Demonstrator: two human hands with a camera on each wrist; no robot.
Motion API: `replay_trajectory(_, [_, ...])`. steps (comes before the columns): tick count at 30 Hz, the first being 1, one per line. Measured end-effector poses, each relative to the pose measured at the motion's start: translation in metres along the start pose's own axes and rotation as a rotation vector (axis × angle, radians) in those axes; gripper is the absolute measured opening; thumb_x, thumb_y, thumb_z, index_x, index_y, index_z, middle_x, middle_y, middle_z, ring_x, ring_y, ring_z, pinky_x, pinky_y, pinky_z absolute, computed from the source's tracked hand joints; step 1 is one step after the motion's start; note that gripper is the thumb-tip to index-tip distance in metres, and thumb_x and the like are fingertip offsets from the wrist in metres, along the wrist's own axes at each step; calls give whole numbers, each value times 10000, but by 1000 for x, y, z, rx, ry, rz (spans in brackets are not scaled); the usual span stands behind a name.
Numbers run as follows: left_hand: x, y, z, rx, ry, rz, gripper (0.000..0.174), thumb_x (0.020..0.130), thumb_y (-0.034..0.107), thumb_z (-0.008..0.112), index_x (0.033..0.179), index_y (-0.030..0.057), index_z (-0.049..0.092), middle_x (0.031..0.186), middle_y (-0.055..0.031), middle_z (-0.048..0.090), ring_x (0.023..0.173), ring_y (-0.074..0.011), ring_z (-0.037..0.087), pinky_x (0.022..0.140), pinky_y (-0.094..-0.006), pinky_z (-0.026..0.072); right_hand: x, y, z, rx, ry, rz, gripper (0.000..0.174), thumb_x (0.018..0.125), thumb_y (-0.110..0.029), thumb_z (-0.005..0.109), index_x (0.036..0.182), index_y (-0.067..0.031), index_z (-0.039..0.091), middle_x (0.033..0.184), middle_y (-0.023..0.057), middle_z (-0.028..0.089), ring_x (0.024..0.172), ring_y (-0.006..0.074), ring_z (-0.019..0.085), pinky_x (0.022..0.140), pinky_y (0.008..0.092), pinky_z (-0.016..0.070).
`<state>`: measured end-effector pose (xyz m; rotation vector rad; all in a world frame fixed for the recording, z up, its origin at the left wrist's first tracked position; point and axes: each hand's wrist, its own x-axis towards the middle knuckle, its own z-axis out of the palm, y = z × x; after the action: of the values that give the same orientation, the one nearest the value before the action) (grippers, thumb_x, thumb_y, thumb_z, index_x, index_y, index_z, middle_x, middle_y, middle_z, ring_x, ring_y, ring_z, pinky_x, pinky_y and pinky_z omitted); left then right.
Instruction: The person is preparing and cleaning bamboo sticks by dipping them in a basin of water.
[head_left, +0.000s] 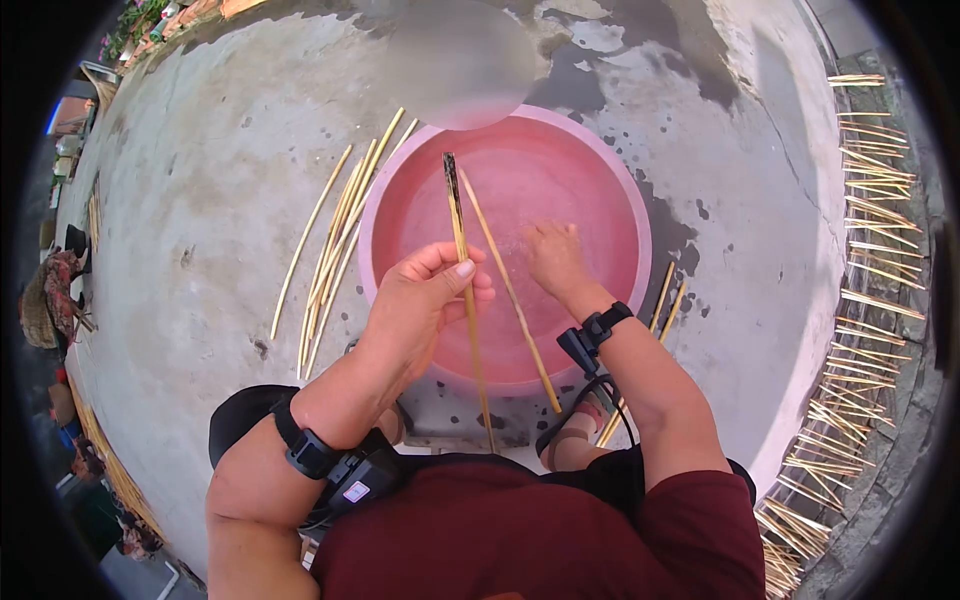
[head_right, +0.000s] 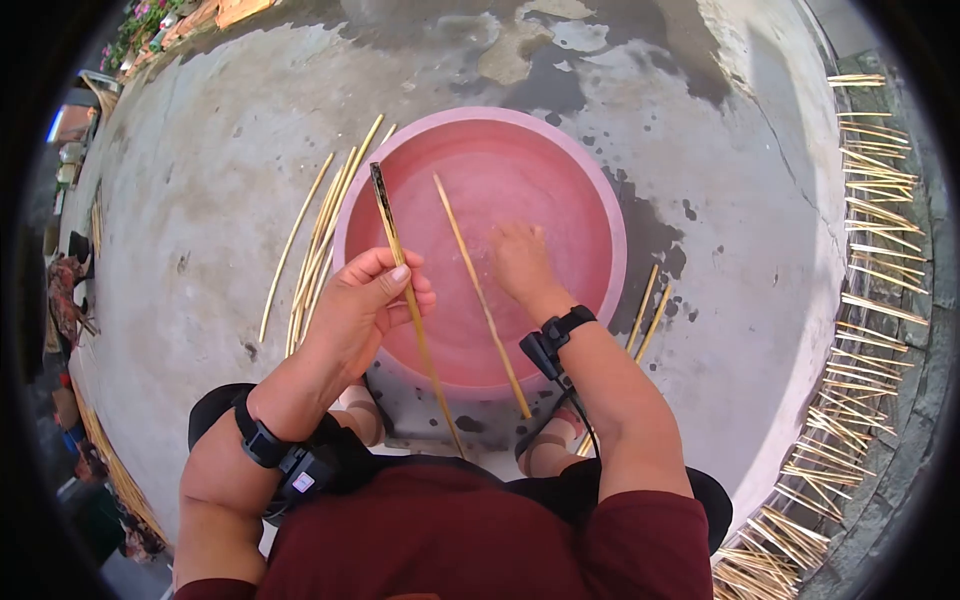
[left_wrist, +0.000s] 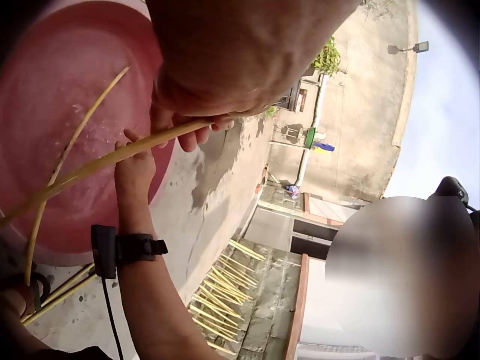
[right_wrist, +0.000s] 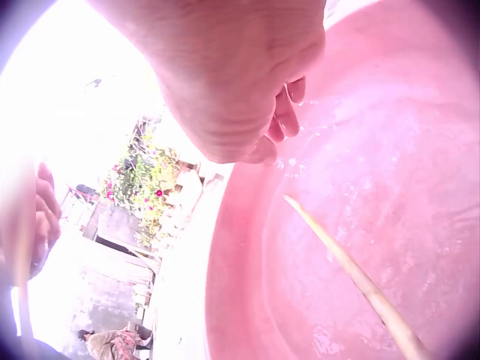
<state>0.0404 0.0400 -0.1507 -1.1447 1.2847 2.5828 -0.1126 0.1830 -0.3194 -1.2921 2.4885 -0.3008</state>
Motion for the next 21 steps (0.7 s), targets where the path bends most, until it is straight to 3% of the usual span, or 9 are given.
replay_trajectory(3, [-3, -2, 7, 49, -56, 10, 148, 937, 101, 500, 1035, 32, 588, 879, -67, 622, 825, -169, 625, 795, -323, 529, -8, -32, -100, 733, 97, 100, 246, 848, -126, 574, 1068, -32, 633, 1025, 56, 659, 928, 175, 617, 835, 340, 456])
replay_trajectory(6, [-8, -8, 16, 97, -124, 14, 150, 938, 106, 499, 1029, 30, 592, 871, -65, 618, 817, -162, 622, 782, -315, 532, -35, -64, -157, 1158, 45, -11, 224, 862, -82, 571, 1078, -38, 613, 864, 3, 616, 752, 66, 536, 654, 212, 423])
replay_trajectory(15, [-43, -18, 51, 177, -328, 70, 138, 919, 86, 512, 988, 19, 611, 839, -74, 621, 758, -172, 633, 732, -306, 545, -106, -95, -197, 1364, 88, 104, 130, 849, -52, 548, 971, -30, 589, 783, -18, 566, 643, 27, 466, 557, 186, 349])
replay_trajectory(18, [-48, -21, 56, 202, -345, 86, 135, 913, 76, 511, 980, 17, 614, 827, -75, 622, 743, -174, 636, 716, -303, 549, -117, -92, -194, 1393, 117, 99, 132, 838, -45, 553, 962, -8, 579, 779, -6, 568, 640, 33, 502, 557, 189, 390])
replay_trajectory(21, [-51, -22, 57, 212, -375, 110, 136, 911, 69, 508, 979, 19, 614, 823, -75, 625, 737, -171, 636, 712, -300, 550, -122, -96, -194, 1425, 164, 109, 130, 841, -48, 547, 961, -10, 578, 778, -14, 559, 628, 27, 491, 537, 187, 374])
